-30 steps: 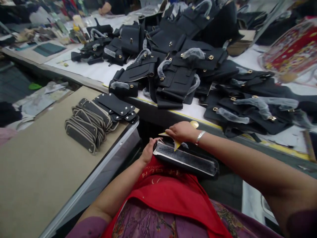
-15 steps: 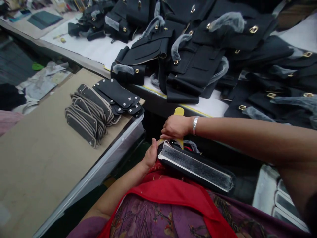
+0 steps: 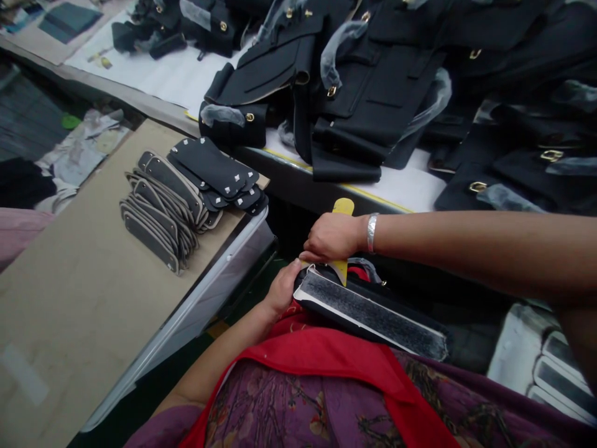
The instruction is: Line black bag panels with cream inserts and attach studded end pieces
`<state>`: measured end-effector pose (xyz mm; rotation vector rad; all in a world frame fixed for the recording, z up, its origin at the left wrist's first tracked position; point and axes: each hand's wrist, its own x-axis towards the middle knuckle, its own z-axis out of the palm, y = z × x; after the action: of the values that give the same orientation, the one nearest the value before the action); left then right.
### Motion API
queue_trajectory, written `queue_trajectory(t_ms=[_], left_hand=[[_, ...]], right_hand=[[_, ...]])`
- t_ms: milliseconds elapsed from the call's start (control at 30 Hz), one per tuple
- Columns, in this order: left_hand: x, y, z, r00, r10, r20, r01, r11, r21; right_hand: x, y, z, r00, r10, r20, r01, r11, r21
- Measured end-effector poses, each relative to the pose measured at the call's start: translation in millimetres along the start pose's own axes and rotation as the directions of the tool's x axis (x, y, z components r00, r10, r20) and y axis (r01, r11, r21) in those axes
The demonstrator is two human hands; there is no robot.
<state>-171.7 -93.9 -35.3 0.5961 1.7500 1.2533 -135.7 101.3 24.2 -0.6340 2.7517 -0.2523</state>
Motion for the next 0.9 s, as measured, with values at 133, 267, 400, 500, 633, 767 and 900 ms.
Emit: queue_trajectory(t_ms=[133, 267, 400, 500, 633, 767, 900], left_hand=[[0.4, 1.6, 0.2, 0.999, 0.029, 0.03, -0.029, 1.0, 0.008], [1.3, 0.9, -1.5, 1.0, 0.013, 0.002, -0.013, 1.0, 0.027], [4.0, -1.6, -3.0, 1.0, -0.004, 0.029, 0.004, 1.0, -0.017], [6.1, -3.4, -3.3, 0.998, -0.028, 0.063, 0.034, 0.995, -0.092], [7.2, -3.9, -3.5, 0.994, -0.027, 0.106, 0.044, 0.985, -0.17], [5.1, -0.2, -3.1, 0.988, -0.009, 0.151, 0.036, 0.984, -0.176], [1.7, 5.2, -1.2, 0.987, -0.022, 0.157, 0.054, 0.977, -0.207]], right_hand=[[-6.6, -6.0, 9.8, 0.996, 0.07, -0.046, -0.069, 0.997, 0.032], [-11.8, -12.9, 18.8, 0.983, 0.164, -0.082, -0.161, 0.986, 0.052], [-14.8, -17.9, 23.1, 0.966, 0.244, -0.083, -0.238, 0.968, 0.073], [-17.1, -23.5, 24.3, 0.948, 0.309, -0.081, -0.301, 0.949, 0.096], [-21.8, -31.7, 26.5, 0.929, 0.365, -0.063, -0.354, 0.925, 0.138], [-24.2, -31.7, 27.2, 0.936, 0.347, -0.054, -0.338, 0.932, 0.134], [-19.7, -21.2, 21.5, 0.965, 0.257, -0.047, -0.252, 0.964, 0.087]])
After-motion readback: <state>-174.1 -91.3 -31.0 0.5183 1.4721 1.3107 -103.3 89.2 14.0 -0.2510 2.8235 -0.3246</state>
